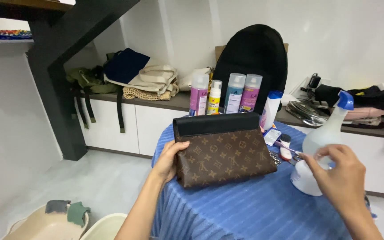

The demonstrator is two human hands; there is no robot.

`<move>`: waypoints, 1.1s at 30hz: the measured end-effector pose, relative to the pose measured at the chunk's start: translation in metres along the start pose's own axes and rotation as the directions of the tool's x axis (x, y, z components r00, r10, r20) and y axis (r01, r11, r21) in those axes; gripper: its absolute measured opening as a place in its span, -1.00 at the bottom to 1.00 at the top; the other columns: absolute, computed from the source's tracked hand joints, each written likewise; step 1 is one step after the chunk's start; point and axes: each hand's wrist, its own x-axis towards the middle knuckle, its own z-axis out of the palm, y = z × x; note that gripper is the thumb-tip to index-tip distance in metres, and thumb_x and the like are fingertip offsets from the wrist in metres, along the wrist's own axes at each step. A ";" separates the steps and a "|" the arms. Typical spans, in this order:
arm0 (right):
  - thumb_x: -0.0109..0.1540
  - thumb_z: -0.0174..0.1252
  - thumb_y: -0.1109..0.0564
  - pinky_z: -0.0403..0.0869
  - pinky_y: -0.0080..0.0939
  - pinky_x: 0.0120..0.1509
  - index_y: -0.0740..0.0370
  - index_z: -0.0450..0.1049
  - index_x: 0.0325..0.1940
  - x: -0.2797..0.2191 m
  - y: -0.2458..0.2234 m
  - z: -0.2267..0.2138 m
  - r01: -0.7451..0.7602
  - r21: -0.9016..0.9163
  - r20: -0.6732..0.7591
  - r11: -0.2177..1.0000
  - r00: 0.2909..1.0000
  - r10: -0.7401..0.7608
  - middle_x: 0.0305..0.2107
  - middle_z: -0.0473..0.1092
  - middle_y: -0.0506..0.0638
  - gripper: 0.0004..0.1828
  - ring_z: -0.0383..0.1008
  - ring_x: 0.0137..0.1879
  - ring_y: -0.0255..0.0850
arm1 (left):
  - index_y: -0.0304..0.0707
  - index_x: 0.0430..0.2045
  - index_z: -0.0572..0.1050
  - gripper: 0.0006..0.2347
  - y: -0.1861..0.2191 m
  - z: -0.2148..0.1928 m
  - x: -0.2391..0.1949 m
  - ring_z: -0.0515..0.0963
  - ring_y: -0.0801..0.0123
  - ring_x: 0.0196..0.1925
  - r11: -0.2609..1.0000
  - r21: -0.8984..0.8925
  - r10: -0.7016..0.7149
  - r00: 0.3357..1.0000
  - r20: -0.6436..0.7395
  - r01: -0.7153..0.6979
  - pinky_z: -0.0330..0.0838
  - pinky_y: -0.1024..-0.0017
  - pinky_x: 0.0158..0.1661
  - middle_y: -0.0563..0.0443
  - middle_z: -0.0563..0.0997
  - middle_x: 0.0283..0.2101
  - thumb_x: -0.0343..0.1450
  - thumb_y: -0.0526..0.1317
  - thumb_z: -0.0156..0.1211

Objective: Inspecting a leather handbag by repeatedly opening and closing the flap and checking the exterior surfaces.

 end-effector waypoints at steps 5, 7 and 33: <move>0.18 0.36 0.11 0.56 -0.31 0.07 0.22 0.73 -0.17 0.004 -0.108 -0.017 -0.146 0.402 0.173 0.904 0.982 0.082 -0.27 0.66 0.03 -0.81 0.63 -0.12 -0.31 | -0.36 -0.33 0.64 -0.82 -0.003 0.000 0.001 0.64 0.27 -0.26 1.000 -0.020 0.003 1.000 0.015 -0.003 0.46 0.42 -0.17 -0.08 0.69 -0.29 0.29 -0.26 0.33; 0.20 0.31 0.26 0.59 -0.33 0.14 0.42 0.68 -0.15 0.011 -0.136 -0.013 -0.332 0.638 0.324 0.694 0.934 0.149 -0.31 0.65 0.18 -0.82 0.68 -0.11 -0.20 | -0.35 -0.33 0.64 -0.82 -0.003 0.000 0.002 0.65 0.28 -0.28 0.999 -0.032 0.018 0.999 0.026 -0.017 0.47 0.44 -0.21 -0.08 0.69 -0.30 0.28 -0.26 0.34; 0.24 0.28 0.21 0.59 0.06 0.06 0.55 0.51 0.03 0.017 -0.125 0.077 -0.589 0.783 0.548 0.200 0.805 0.226 -0.19 0.55 0.38 -0.64 0.61 -0.07 0.12 | -0.37 -0.37 0.56 -0.68 0.007 0.017 -0.011 0.56 0.07 -0.15 0.999 -0.024 -0.029 0.995 -0.097 0.027 0.52 0.09 -0.12 -0.18 0.46 -0.29 0.15 -0.21 0.55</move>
